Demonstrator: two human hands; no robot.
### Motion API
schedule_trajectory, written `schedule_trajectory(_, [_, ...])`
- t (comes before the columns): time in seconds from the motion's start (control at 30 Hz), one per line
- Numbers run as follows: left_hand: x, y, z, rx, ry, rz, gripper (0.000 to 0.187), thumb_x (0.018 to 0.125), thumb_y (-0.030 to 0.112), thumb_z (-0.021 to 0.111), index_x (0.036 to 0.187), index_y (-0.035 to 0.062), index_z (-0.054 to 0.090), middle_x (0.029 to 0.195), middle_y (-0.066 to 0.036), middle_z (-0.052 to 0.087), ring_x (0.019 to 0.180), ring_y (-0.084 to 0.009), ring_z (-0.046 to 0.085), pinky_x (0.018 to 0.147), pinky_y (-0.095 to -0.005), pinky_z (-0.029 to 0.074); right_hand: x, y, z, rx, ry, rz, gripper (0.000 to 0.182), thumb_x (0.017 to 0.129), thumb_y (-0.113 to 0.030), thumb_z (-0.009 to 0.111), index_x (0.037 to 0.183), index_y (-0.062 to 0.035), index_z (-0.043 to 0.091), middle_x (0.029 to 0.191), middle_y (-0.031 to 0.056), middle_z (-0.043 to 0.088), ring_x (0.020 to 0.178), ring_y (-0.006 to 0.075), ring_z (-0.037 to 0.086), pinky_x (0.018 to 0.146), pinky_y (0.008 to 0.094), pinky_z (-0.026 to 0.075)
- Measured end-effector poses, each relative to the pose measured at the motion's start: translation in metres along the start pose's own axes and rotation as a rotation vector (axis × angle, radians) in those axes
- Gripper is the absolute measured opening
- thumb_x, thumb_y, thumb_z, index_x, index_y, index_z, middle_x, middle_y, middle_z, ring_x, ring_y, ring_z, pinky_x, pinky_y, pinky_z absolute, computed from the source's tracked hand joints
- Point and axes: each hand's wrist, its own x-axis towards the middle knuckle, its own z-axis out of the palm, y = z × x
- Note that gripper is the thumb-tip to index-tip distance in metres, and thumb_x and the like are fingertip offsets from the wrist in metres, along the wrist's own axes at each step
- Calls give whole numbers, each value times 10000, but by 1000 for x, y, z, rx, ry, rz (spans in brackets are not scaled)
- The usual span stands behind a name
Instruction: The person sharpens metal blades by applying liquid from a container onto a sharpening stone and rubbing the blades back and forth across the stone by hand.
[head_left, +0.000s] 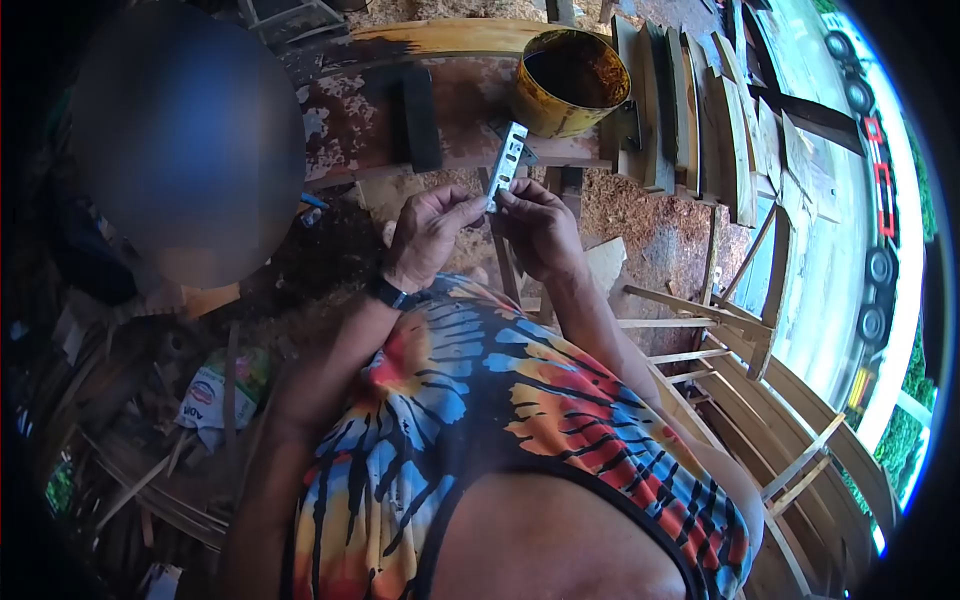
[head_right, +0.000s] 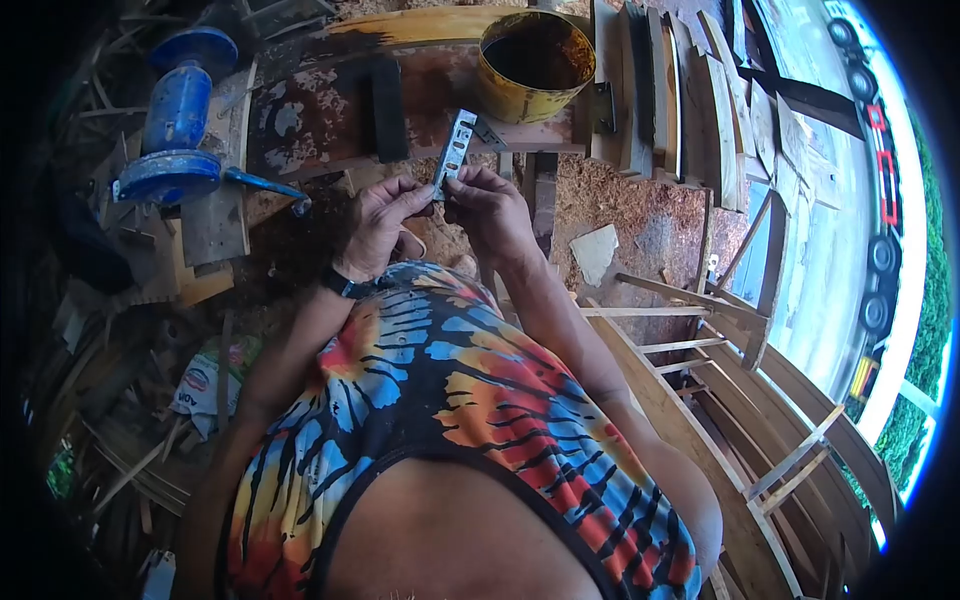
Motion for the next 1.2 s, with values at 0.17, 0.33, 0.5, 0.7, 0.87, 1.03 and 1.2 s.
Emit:
schedule_trajectory(0.17, [3,5,-3,-81,110,-19,198,996,219,681,996,23,714,883,11,688,834,-60,613,794,-212,479,14,6,-6,-137,-28,-75,52,962,-89,674,991,-49,660,896,19,675,774,109,606,706,259,466])
schedule_trajectory(0.33, [24,-12,-24,-126,105,94,165,988,176,694,1020,21,741,897,11,710,802,-67,623,773,-227,498,21,-4,13,-611,-128,-92,121,930,-134,724,963,-30,671,854,25,691,749,96,597,704,269,480])
schedule_trajectory(0.5, [48,-30,-46,-146,238,147,162,983,158,685,1068,23,711,943,-61,738,730,-123,692,624,-264,564,46,-79,18,-1525,-126,-770,147,900,-101,656,1010,-43,735,938,156,750,827,238,728,725,362,570])
schedule_trajectory(0.7, [55,-3,-62,542,475,403,217,897,161,794,925,-49,748,786,-58,744,693,-61,635,607,-264,505,129,-177,5,-1842,77,-746,182,859,-109,617,954,-81,770,918,183,748,851,334,746,746,415,593])
schedule_trajectory(0.87, [67,11,-54,546,533,387,199,877,131,785,834,-57,735,706,-94,731,660,-82,645,605,-283,496,200,-173,-37,-2407,-257,-381,182,843,-160,648,935,-44,755,910,210,733,867,368,729,789,459,576])
schedule_trajectory(1.03, [95,12,-46,426,463,308,216,845,150,818,803,-44,732,707,-71,731,648,-85,642,608,-279,507,220,-169,-48,-2342,-221,-82,254,858,-209,676,968,10,744,894,199,736,800,322,729,735,431,572])
schedule_trajectory(1.2, [149,-12,-50,299,435,240,238,812,176,858,801,-10,709,742,-61,724,636,-92,654,574,-271,526,186,-179,-15,-1376,140,-12,258,903,-210,708,989,30,746,895,107,751,731,178,691,667,367,576])
